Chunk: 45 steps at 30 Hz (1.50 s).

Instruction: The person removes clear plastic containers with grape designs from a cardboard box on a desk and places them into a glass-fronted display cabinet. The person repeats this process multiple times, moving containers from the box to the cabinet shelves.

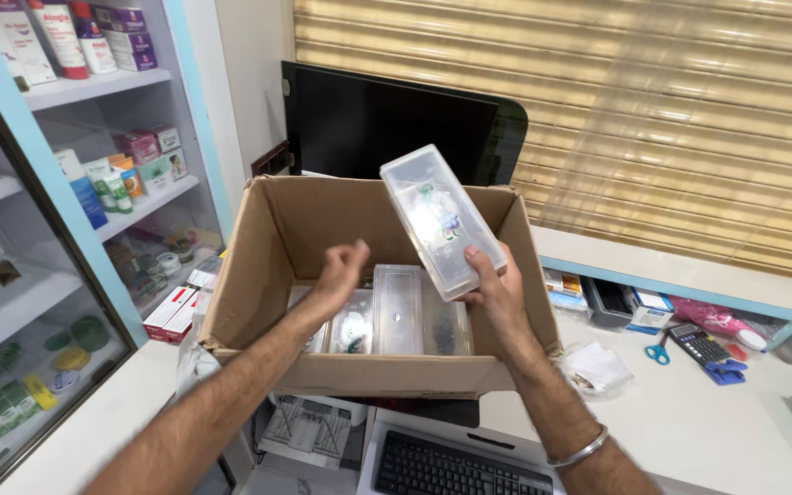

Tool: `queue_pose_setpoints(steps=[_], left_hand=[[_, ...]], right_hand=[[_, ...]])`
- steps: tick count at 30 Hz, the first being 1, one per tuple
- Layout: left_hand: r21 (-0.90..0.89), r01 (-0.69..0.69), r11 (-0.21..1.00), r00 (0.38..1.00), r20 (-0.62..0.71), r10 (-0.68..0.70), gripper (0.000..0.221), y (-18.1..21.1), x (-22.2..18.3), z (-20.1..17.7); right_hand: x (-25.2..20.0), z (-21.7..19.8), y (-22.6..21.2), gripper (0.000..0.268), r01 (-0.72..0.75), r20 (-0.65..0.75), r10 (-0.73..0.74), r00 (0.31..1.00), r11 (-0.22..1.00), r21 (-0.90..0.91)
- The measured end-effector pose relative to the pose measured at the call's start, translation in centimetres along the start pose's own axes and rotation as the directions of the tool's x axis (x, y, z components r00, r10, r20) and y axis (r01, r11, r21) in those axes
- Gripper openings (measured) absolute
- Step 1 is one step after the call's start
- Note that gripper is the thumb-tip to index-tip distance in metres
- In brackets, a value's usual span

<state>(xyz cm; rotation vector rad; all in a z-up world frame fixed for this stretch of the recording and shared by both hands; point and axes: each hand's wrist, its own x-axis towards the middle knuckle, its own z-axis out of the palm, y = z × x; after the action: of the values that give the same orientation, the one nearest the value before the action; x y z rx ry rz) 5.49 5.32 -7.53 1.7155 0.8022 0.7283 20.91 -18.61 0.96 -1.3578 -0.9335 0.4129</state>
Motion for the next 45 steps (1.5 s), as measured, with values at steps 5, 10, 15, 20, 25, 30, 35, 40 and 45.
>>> queue_pose_setpoints(steps=[5, 10, 15, 20, 25, 30, 35, 40, 45], left_hand=[[0.638, 0.021, 0.769, 0.878, 0.356, -0.319, 0.111, -1.2, 0.2, 0.5], [0.894, -0.108, 0.434, 0.732, 0.367, -0.573, 0.109, 3.3, 0.0, 1.8], [0.899, -0.061, 0.433, 0.671, 0.358, -0.649, 0.102, 5.2, -0.7, 4.2], [0.754, 0.089, 0.651, 0.725, 0.399, -0.561, 0.096, 3.8, 2.7, 6.4], [0.596, 0.171, 0.785, 0.791, 0.392, -0.470, 0.093, 0.3, 6.4, 7.0], [0.684, 0.027, 0.729, 0.761, 0.458, -0.458, 0.103, -1.8, 5.2, 8.9], [0.705, 0.077, 0.705, 0.777, 0.401, -0.486, 0.107, -1.0, 3.4, 10.0], [0.526, 0.151, 0.837, 0.755, 0.485, -0.441, 0.113, -1.2, 2.2, 10.7], [0.493, 0.220, 0.842, 0.787, 0.421, -0.452, 0.104, -0.2, 2.1, 10.4]], right_hand=[[-0.8, 0.3, -0.1, 0.079, -0.033, -0.041, 0.032, 0.999, 0.999, -0.020], [-0.5, 0.1, -0.2, 0.078, -0.101, -0.030, 0.102, 0.994, 0.994, 0.042], [-1.0, 0.3, -0.1, 0.079, -0.067, -0.015, 0.069, 0.998, 0.995, 0.075], [-1.8, 0.1, 0.0, 0.077, 0.007, -0.011, -0.006, 1.000, 0.997, 0.076], [-1.5, 0.0, -0.2, 0.076, -0.028, -0.048, 0.030, 0.998, 0.999, 0.046], [-1.4, 0.2, -0.5, 0.077, 0.005, -0.061, -0.001, 0.998, 0.998, 0.070], [-2.6, 0.1, -0.3, 0.078, -0.015, -0.117, 0.022, 0.993, 0.998, 0.062], [-3.3, 0.0, 0.1, 0.075, 0.033, -0.077, -0.028, 0.997, 0.998, 0.062], [-2.4, -0.2, -0.1, 0.073, 0.013, -0.082, -0.011, 0.997, 1.000, 0.025]])
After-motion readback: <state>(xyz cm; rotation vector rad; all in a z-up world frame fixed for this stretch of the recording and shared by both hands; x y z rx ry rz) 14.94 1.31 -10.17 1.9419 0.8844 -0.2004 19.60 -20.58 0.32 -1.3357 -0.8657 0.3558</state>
